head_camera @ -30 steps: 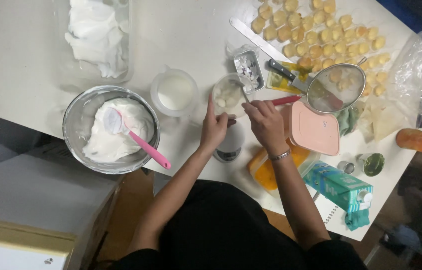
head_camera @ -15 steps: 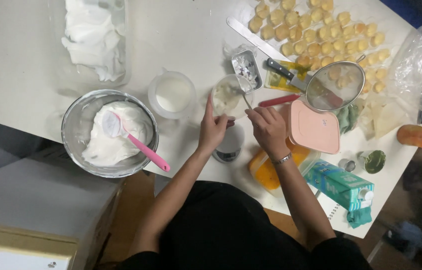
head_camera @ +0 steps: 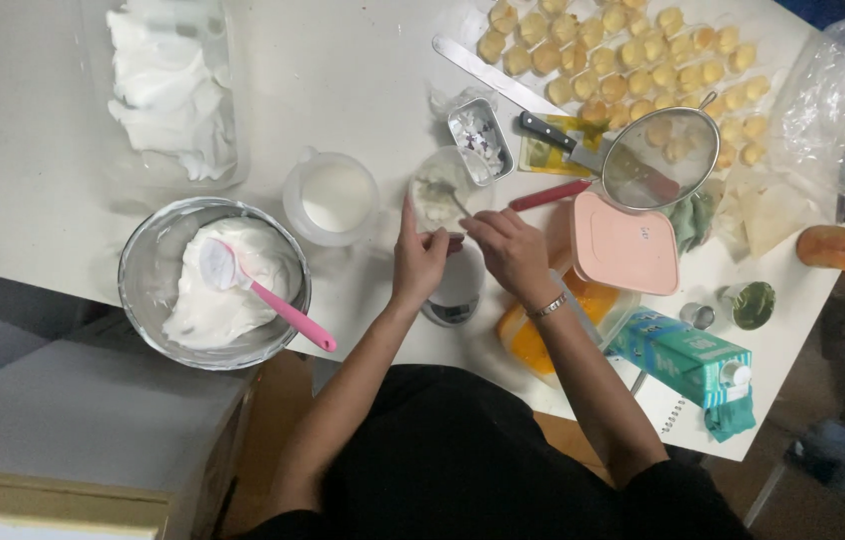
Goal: The recorder is mixing ingredients such as cream and milk, and filling small tart shells at a bakery workstation.
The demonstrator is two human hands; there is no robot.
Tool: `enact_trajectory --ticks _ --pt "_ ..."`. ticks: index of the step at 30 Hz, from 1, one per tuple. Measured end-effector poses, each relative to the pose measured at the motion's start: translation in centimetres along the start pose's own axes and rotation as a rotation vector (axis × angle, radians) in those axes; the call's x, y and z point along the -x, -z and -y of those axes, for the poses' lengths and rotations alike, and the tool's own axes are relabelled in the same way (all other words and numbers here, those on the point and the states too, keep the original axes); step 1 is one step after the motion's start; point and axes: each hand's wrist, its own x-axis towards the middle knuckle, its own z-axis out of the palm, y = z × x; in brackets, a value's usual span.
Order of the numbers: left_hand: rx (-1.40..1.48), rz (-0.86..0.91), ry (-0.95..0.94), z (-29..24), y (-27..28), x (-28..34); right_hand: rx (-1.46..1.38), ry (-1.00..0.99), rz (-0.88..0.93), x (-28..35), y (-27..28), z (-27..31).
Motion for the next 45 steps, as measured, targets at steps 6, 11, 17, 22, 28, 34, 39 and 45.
enact_trajectory --ticks 6,11,17,22,28,34,39,45 --pt "-0.452 -0.126 -0.070 -2.5 0.0 1.1 -0.104 -0.042 0.008 0.6 1.4 -0.9" --pt "-0.775 -0.148 -0.173 -6.3 -0.5 1.3 -0.024 -0.049 -0.041 -0.3 2.2 -0.5" --pt "-0.878 -0.102 -0.482 -6.0 0.0 -0.5 -0.115 -0.096 -0.167 2.5 0.6 -1.0" --pt "-0.842 -0.035 -0.515 -4.9 0.0 -1.3 -0.241 -0.294 -0.198 5.8 -1.5 -1.5" --pt "-0.845 -0.022 -0.510 -4.5 0.1 -1.3 -0.215 -0.227 -0.277 7.3 -1.6 -1.3" --pt "-0.846 -0.015 -0.507 -4.7 -0.1 -1.1 -0.230 -0.211 -0.266 7.1 -0.7 -1.4" --pt "-0.842 -0.006 -0.446 -4.8 -0.2 -0.9 -0.163 -0.198 -0.239 6.7 0.0 -1.3" --pt "-0.843 -0.025 -0.492 -4.8 -0.1 -1.2 -0.347 -0.324 -0.283 6.7 -0.5 -1.9"
